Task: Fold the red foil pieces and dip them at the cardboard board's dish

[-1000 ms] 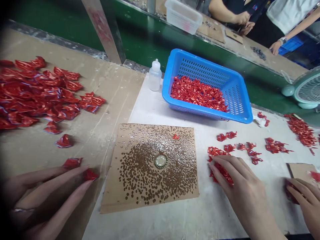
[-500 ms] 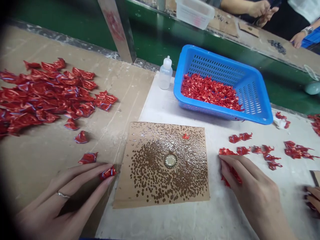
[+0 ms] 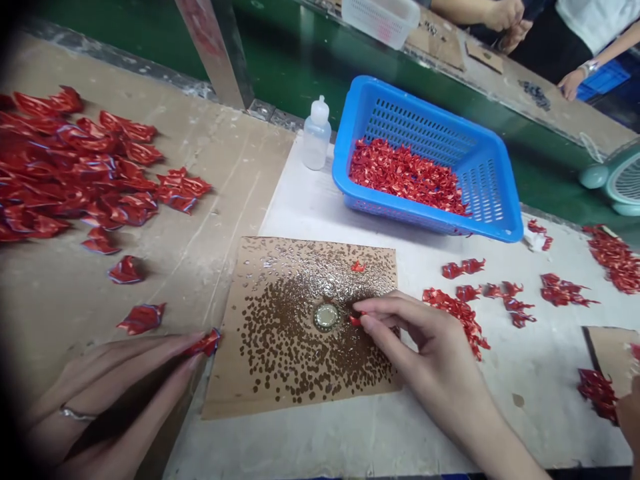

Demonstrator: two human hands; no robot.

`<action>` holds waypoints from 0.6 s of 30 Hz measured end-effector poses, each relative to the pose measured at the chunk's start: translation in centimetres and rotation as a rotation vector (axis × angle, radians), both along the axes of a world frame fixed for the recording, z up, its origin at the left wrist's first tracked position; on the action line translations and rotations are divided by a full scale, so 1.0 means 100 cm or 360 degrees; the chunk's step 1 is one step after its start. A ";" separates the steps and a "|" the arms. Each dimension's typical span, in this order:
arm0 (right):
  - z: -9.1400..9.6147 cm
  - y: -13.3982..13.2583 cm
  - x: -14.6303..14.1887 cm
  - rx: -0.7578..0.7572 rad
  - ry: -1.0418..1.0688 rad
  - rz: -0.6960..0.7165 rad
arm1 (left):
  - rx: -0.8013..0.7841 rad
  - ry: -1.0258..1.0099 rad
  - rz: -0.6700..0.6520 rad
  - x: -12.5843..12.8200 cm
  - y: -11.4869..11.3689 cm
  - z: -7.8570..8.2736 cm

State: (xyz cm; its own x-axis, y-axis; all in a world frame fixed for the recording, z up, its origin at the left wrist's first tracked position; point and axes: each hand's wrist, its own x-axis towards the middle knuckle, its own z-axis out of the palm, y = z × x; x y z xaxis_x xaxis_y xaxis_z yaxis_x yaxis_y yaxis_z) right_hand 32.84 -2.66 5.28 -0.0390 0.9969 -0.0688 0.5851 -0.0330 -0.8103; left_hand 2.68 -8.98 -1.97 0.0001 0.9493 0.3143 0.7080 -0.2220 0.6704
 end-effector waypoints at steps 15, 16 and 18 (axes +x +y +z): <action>-0.011 0.004 -0.026 0.0203 -0.0265 0.0306 | 0.0057 0.0036 -0.0037 0.006 0.010 -0.010; -0.010 0.003 -0.026 0.0196 -0.0255 0.0296 | 0.0057 0.0036 -0.0038 0.005 0.009 -0.009; -0.008 0.002 -0.025 0.0169 -0.0184 0.0223 | 0.0058 0.0033 -0.0038 0.004 0.005 -0.007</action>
